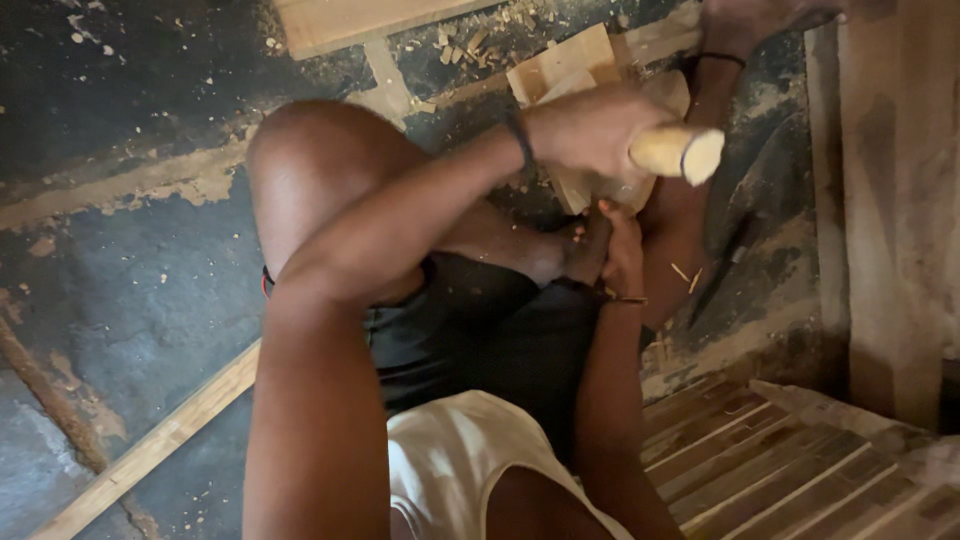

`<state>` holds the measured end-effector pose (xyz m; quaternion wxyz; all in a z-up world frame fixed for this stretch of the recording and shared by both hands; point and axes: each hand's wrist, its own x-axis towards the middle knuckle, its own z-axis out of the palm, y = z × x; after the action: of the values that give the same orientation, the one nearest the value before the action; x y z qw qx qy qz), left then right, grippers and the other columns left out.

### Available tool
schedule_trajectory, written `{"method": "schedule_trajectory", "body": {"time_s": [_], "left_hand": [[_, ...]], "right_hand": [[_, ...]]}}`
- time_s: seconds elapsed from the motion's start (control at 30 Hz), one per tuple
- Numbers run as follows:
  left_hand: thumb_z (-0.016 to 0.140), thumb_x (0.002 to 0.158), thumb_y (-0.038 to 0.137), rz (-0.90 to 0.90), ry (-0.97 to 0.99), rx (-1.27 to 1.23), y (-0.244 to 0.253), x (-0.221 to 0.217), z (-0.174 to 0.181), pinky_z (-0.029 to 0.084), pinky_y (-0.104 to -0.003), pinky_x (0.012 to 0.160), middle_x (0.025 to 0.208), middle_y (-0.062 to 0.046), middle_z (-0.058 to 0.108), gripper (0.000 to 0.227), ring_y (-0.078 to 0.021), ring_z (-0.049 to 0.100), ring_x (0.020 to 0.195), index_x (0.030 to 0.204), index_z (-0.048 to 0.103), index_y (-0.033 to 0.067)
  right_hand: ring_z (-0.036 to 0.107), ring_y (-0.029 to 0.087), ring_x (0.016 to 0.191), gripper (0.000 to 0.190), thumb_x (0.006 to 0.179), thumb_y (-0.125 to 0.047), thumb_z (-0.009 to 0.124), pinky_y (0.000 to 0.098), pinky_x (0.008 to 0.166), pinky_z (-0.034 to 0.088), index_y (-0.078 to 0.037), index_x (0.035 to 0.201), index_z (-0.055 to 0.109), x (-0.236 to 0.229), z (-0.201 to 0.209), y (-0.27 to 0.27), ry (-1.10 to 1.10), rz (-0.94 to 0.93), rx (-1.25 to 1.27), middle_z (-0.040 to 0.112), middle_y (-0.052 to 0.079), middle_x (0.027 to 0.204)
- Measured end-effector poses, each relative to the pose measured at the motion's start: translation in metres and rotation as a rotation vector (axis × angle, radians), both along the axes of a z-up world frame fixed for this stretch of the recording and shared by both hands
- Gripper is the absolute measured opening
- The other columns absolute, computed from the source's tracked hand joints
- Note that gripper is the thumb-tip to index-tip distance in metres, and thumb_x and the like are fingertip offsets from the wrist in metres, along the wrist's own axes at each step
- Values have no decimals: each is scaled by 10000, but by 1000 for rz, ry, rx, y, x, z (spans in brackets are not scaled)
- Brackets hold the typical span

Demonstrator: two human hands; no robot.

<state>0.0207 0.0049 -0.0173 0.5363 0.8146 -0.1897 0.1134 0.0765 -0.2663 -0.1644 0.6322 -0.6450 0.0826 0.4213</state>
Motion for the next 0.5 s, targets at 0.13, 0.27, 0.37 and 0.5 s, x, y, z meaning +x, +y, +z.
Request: {"method": "schedule_trajectory", "body": {"time_s": [0.13, 0.27, 0.37, 0.5], "left_hand": [[919, 792, 275, 85, -66, -22, 7, 7, -1, 568, -412, 951, 1109, -102, 735, 499, -239, 728, 1019, 1187, 696, 67], [917, 788, 266, 108, -148, 39, 4, -1, 2, 564, -434, 931, 1038, -128, 748, 505, -266, 723, 974, 1194, 701, 59], [899, 812, 268, 62, -117, -7, -4, -8, 4, 595, -394, 880, 1029, -103, 757, 494, -229, 740, 934, 1221, 695, 81], [891, 759, 239, -27, -68, -65, -8, -24, 4, 617, -359, 820, 1019, -67, 764, 510, -193, 762, 896, 1203, 687, 91]], "right_hand": [[656, 256, 667, 346, 931, -319, 684, 409, 618, 588, -9, 1065, 611, 9, -4, -1, 82, 25, -49, 650, 120, 872], [638, 243, 674, 304, 891, -290, 707, 396, 621, 561, -68, 1077, 613, -4, 5, 0, -22, -27, 17, 643, 96, 882], [648, 246, 678, 307, 914, -305, 687, 399, 627, 575, -42, 1057, 619, -3, 14, 5, -81, 12, -64, 642, 102, 867], [643, 239, 660, 324, 916, -331, 687, 394, 622, 575, -47, 1060, 627, -2, 14, 7, 49, -26, -91, 637, 94, 830]]}}
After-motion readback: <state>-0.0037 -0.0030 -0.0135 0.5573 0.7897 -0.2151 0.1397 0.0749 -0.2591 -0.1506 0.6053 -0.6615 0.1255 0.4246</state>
